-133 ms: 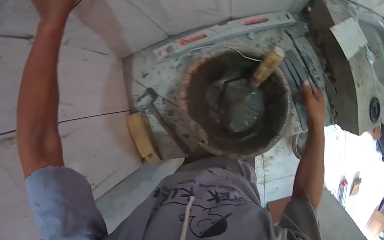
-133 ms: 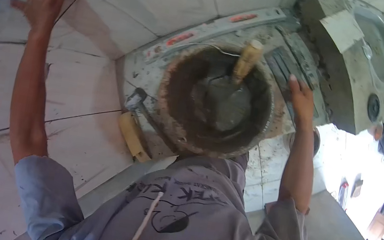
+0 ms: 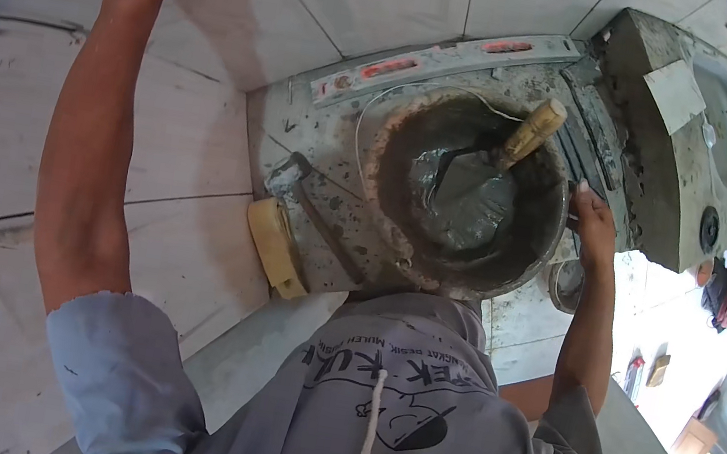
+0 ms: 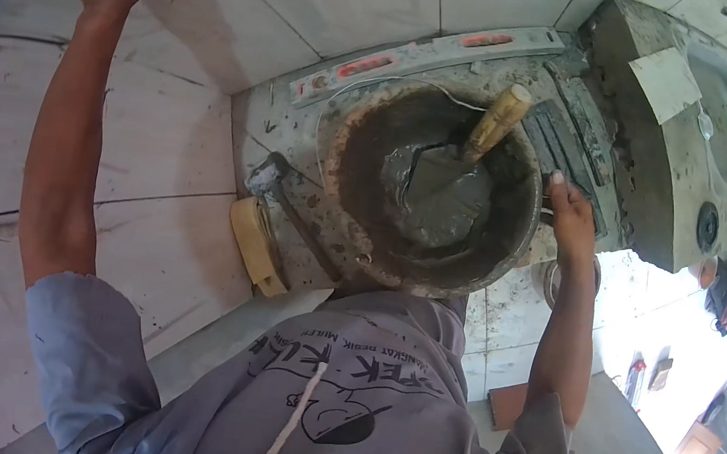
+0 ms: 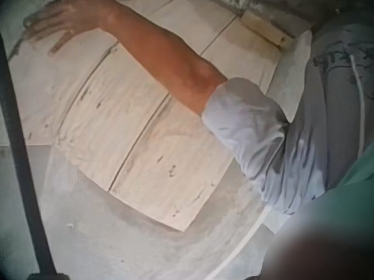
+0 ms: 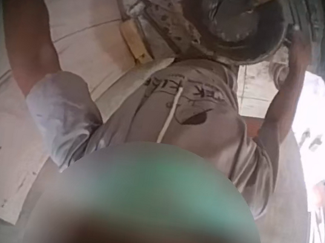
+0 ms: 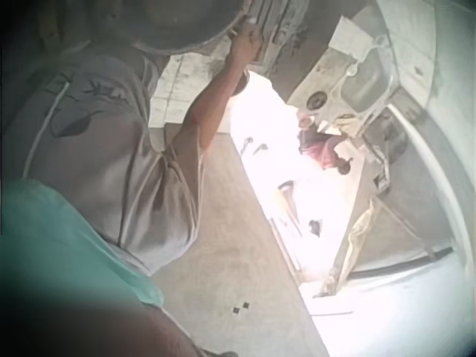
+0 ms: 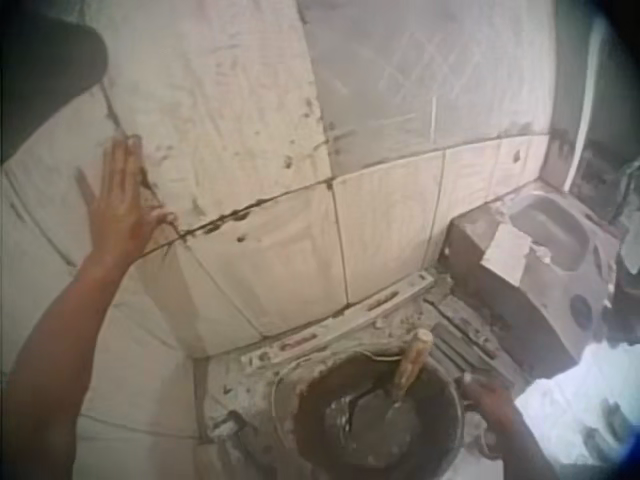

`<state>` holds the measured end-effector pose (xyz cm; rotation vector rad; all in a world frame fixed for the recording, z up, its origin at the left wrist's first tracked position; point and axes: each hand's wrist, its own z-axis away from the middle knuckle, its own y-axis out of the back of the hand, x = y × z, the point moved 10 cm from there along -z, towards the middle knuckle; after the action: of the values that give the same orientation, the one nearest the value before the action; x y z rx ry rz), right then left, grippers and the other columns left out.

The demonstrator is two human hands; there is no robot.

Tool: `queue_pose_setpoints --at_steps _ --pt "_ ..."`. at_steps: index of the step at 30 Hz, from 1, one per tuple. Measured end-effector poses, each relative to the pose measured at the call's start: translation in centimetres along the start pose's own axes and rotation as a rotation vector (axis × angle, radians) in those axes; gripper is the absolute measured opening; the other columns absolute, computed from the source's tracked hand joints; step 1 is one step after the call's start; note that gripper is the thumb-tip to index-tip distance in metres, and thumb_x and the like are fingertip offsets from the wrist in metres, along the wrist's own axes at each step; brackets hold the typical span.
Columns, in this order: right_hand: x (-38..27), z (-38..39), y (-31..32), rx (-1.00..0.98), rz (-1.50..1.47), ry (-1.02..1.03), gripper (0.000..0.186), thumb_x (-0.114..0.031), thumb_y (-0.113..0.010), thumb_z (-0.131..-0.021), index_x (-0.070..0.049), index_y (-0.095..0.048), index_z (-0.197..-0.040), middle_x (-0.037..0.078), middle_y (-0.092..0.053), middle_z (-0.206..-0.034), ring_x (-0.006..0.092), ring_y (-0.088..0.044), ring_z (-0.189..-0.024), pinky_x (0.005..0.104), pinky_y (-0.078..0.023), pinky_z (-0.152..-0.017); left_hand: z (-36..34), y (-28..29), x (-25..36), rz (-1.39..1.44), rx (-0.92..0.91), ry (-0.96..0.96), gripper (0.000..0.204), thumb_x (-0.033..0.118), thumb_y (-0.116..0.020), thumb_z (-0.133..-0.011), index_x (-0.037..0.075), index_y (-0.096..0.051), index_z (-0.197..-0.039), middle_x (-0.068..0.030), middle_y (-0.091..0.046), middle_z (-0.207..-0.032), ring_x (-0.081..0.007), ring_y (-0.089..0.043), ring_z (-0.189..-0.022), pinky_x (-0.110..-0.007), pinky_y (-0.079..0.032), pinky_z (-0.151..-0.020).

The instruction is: Installing wall tiles in a bathroom using mortar and a rubber mallet.

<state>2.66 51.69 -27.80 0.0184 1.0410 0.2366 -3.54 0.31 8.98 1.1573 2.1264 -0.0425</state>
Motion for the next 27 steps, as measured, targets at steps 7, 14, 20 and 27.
queue_pose_setpoints --at_steps 7,14,20,27 --pt "-12.8 6.6 -2.9 0.586 0.576 0.73 0.033 -0.025 -0.062 -0.094 -0.001 -0.06 -0.116 0.018 -0.065 -0.103 0.0275 -0.065 -0.09 0.0373 -0.051 -0.076 0.4 0.0 -0.2 -0.202 -0.265 0.146 0.128 0.046 -0.085 -0.057 0.013 -0.009 -0.155 -0.007 -0.009 -0.163 -0.0233 -0.013 -0.149 -0.063 -0.005 -0.116" --pt "-15.2 7.0 -25.7 -0.088 0.68 0.86 0.033 -0.026 -0.065 -0.086 -0.002 -0.057 -0.108 0.023 -0.063 -0.102 0.0426 -0.061 -0.095 0.0469 -0.05 -0.082 0.9 0.9 -1.1 0.141 0.002 0.066 0.097 0.058 -0.07 -0.074 0.017 -0.026 -0.151 -0.0063 -0.028 -0.155 -0.0248 -0.028 -0.143 -0.074 -0.021 -0.1" --pt "-13.5 5.8 -33.7 -0.223 0.781 0.686 0.054 -0.031 -0.067 -0.082 0.007 -0.049 -0.116 0.028 -0.061 -0.099 0.0423 -0.06 -0.094 0.05 -0.047 -0.082 1.4 1.5 -1.3 0.306 0.149 0.028 0.099 0.06 -0.066 -0.074 0.024 -0.02 -0.154 0.0058 -0.024 -0.159 -0.0158 -0.026 -0.144 -0.069 -0.031 -0.101" --pt "-18.2 6.4 -26.8 0.111 -0.084 0.689 0.042 -0.021 -0.065 -0.084 0.001 -0.04 -0.109 0.019 -0.062 -0.087 0.0346 -0.064 -0.074 0.0446 -0.049 -0.068 0.7 1.0 -0.6 0.209 0.113 0.019 0.096 0.063 -0.062 -0.078 0.022 -0.021 -0.154 0.0004 -0.024 -0.159 -0.0162 -0.027 -0.145 -0.071 -0.031 -0.101"
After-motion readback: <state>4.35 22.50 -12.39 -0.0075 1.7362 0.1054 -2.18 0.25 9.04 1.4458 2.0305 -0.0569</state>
